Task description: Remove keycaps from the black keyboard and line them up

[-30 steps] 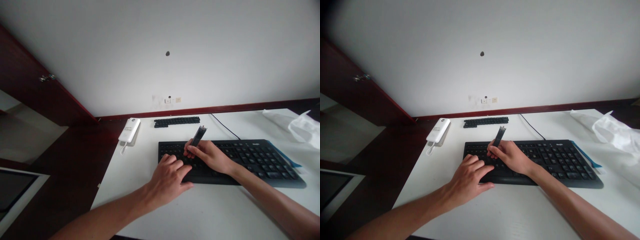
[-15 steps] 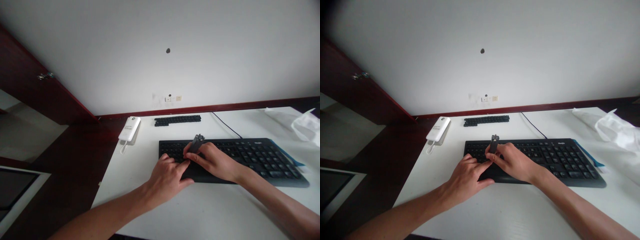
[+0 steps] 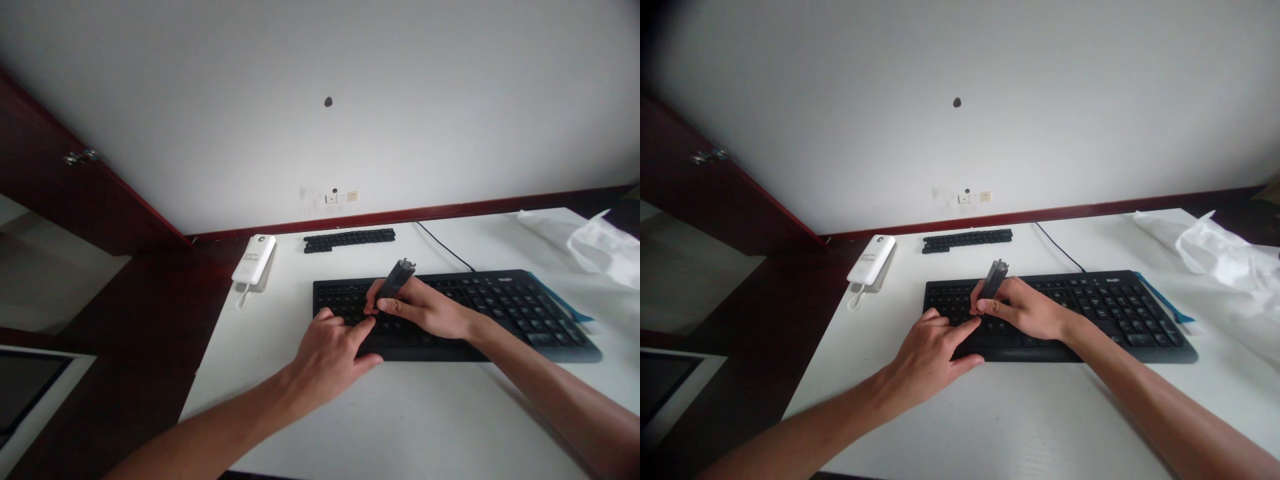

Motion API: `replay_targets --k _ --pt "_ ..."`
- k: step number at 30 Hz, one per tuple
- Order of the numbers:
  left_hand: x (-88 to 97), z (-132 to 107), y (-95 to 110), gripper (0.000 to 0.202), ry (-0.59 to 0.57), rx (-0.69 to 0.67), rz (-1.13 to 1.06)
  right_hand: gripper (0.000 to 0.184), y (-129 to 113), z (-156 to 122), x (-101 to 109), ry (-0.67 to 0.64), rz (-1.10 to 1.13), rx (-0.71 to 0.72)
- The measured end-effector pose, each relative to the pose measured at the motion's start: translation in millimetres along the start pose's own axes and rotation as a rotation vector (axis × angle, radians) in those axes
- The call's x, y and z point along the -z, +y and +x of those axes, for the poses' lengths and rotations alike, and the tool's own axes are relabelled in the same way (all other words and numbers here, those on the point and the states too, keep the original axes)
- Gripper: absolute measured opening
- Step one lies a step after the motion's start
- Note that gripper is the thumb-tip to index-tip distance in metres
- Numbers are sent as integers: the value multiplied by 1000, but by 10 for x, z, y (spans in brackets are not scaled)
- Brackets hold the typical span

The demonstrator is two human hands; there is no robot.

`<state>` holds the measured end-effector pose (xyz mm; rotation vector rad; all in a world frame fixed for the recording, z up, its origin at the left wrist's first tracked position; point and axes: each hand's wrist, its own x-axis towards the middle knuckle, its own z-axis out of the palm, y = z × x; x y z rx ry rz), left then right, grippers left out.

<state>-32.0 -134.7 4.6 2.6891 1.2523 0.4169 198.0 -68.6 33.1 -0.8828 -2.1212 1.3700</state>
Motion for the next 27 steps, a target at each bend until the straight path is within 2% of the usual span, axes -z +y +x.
replay_targets --k 27 --pt "5 3 -6 61 -19 6 -35 34 61 -18 40 -32 185 -17"
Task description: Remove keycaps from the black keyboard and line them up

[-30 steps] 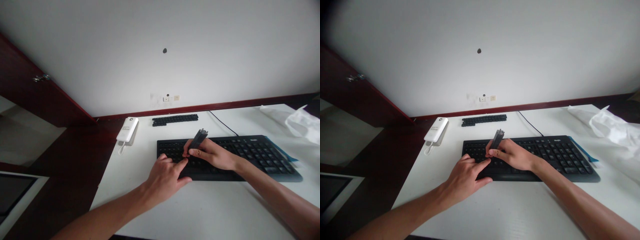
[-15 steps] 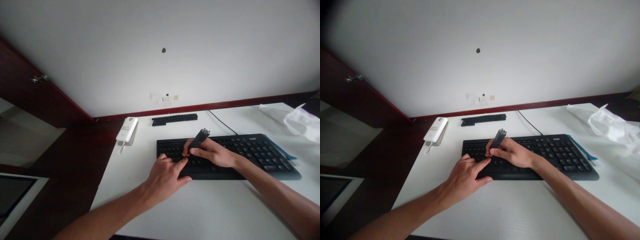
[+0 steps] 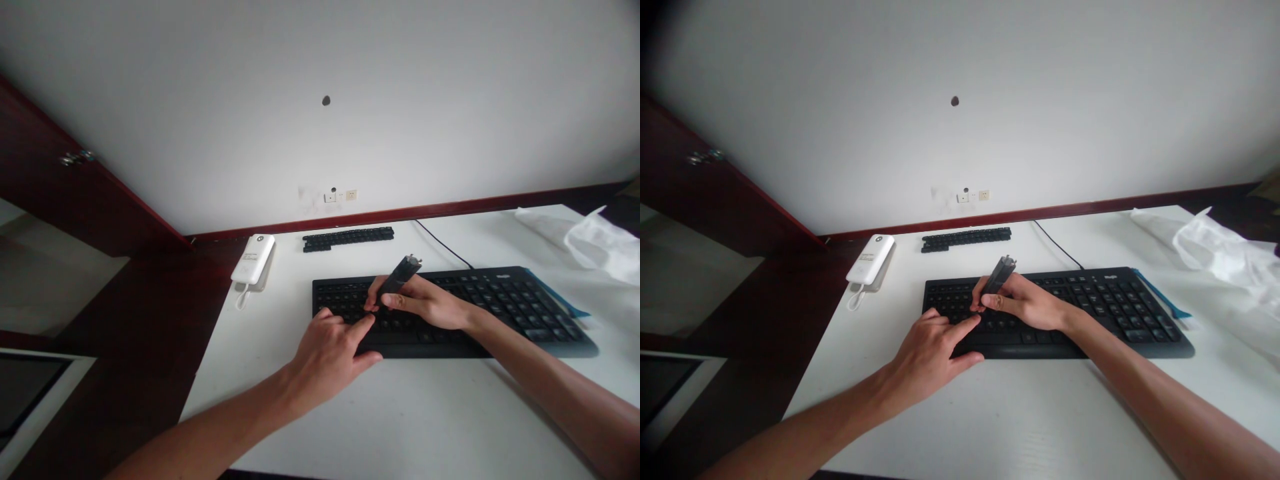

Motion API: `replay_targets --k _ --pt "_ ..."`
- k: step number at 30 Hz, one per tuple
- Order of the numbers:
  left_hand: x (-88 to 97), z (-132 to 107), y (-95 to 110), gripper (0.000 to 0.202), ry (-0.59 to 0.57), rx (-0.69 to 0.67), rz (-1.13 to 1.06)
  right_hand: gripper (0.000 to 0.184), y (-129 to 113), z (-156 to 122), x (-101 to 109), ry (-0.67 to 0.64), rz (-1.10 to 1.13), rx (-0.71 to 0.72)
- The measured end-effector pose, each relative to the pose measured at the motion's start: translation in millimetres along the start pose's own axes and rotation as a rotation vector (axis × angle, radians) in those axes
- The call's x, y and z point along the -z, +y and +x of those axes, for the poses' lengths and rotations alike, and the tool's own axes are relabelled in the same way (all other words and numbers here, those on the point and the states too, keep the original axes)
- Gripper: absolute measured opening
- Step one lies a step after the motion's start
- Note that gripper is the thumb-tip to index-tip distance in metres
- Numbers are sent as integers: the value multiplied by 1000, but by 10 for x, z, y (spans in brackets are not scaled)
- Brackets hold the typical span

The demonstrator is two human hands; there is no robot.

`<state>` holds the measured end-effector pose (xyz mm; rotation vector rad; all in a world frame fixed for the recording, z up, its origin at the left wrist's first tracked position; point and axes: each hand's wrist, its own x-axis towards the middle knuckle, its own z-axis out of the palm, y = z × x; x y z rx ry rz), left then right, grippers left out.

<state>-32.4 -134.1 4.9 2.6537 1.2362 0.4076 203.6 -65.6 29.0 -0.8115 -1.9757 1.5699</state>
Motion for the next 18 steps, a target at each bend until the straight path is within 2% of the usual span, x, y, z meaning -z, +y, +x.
replay_targets --k 12,18 --pt "7 2 -1 57 -6 10 -17 36 22 -5 38 -11 30 -6" --pt "11 8 -4 59 5 19 -52 38 60 26 11 43 47 7"
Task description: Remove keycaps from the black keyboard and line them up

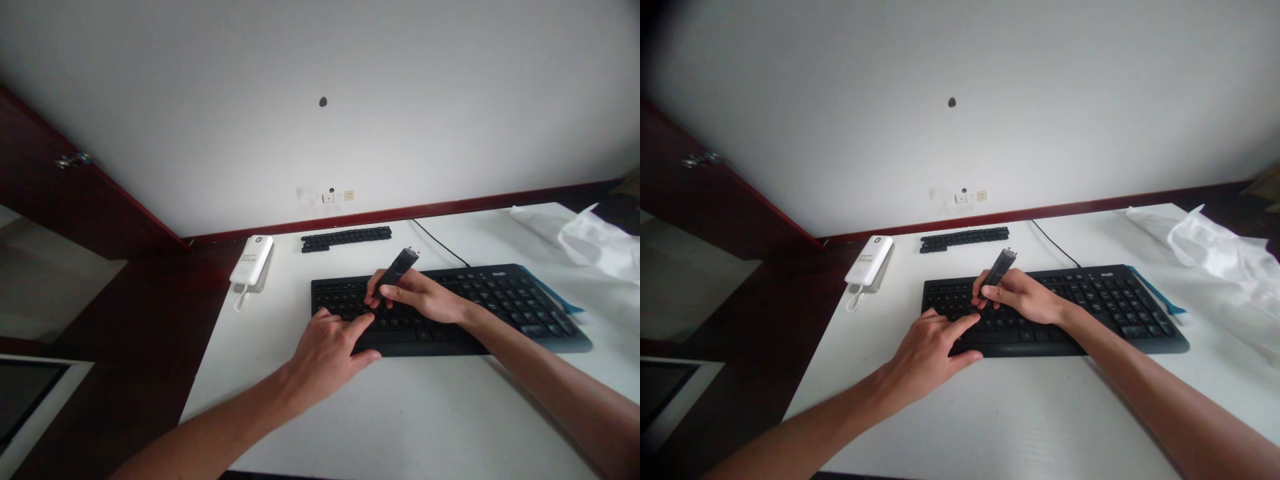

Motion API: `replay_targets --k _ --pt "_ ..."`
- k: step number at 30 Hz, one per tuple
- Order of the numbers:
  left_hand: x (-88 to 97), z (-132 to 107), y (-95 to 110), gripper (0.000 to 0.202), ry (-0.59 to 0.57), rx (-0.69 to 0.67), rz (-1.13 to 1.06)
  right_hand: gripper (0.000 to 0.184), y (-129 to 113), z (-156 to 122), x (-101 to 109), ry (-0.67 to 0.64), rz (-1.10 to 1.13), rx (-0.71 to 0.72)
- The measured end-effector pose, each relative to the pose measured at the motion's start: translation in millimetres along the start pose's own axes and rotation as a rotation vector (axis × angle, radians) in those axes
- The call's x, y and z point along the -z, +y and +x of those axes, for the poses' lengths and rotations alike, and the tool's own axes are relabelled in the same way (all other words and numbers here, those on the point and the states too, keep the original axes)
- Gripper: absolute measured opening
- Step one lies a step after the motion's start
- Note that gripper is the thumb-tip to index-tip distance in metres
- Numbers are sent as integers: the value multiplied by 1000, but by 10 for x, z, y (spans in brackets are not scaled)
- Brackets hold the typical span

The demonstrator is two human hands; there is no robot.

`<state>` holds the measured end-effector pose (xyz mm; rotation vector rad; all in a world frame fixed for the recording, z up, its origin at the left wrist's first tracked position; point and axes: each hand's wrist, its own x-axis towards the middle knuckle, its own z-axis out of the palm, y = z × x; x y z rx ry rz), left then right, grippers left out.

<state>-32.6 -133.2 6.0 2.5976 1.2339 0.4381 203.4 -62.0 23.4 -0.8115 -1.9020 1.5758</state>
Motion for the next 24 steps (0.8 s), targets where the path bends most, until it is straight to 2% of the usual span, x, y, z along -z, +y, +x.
replay_targets --k 3,8,12,17,24 --pt "15 22 -20 59 23 17 -24 41 54 22 -5 85 26 -7" --pt "33 77 -92 45 85 73 -68 43 133 48 2 213 85 -24" --pt "21 127 -136 34 106 135 -71 45 149 63 4 245 110 -44" --pt "-22 202 -156 30 108 191 -100 49 144 81 7 268 131 -63" --pt "-69 230 -164 22 126 162 -96 49 151 92 11 278 127 -75"
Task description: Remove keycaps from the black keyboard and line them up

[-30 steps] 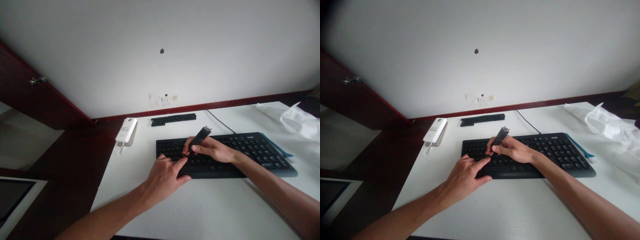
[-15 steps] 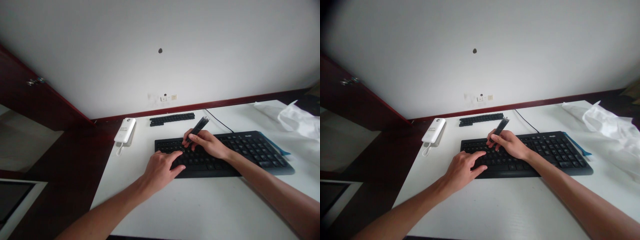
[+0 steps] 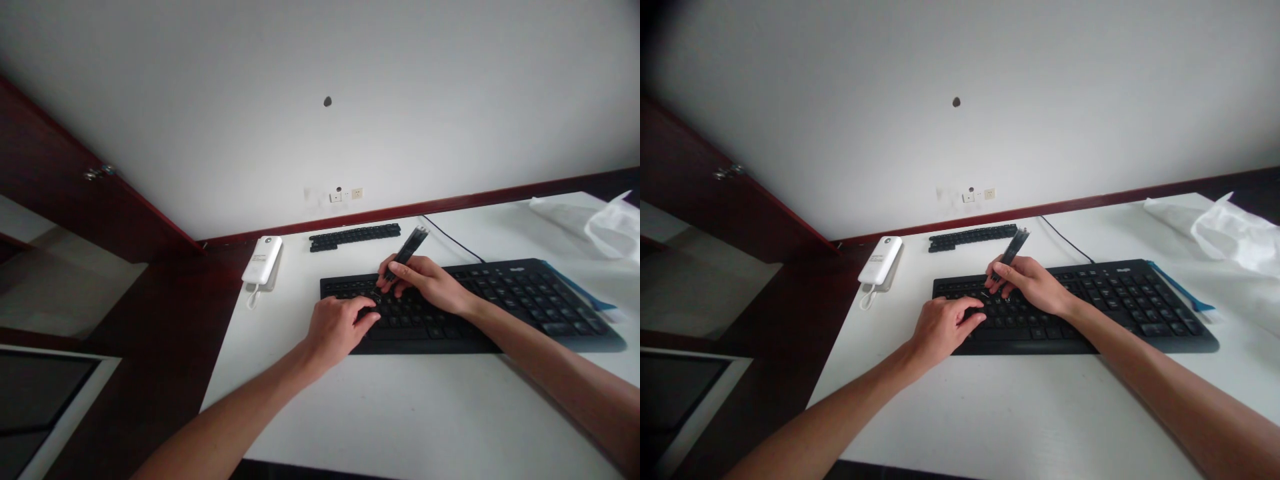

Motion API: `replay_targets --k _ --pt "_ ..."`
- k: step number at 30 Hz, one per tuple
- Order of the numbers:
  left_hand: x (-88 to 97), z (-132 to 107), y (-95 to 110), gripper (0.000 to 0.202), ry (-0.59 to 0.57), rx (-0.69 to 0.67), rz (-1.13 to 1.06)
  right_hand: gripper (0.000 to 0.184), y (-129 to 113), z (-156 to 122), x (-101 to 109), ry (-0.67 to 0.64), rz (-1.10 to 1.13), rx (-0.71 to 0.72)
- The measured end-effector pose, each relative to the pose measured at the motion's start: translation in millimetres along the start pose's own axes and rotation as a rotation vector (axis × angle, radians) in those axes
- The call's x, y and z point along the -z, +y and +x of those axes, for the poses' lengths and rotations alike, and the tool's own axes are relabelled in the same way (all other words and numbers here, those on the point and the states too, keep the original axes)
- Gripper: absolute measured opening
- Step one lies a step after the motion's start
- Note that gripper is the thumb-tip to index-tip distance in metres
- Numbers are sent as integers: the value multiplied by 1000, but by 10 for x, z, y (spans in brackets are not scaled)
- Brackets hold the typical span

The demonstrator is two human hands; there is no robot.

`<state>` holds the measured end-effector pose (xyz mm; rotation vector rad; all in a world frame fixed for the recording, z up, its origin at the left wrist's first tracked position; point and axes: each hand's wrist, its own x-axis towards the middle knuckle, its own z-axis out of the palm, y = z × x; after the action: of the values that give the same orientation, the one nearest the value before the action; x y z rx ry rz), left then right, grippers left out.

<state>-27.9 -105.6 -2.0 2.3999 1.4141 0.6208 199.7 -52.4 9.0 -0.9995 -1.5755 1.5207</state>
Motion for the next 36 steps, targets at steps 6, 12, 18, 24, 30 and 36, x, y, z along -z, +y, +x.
replay_targets --k 6,12,18,24,30,36 --pt "-59 -27 -32 21 13 -71 61 54 -8 3 -7 18 18 -24" --pt "-55 -28 -27 21 20 -65 55 51 22 9 3 22 35 -29" --pt "-67 -26 -32 20 19 -84 73 48 50 8 18 11 34 -18" --pt "-73 -30 -31 20 11 -81 101 52 40 7 13 25 39 -35" --pt "-76 -22 -16 17 19 -108 150 50 44 7 17 15 40 -34" --pt "-94 -23 -13 17 34 -55 73 48 74 20 21 15 37 -29"
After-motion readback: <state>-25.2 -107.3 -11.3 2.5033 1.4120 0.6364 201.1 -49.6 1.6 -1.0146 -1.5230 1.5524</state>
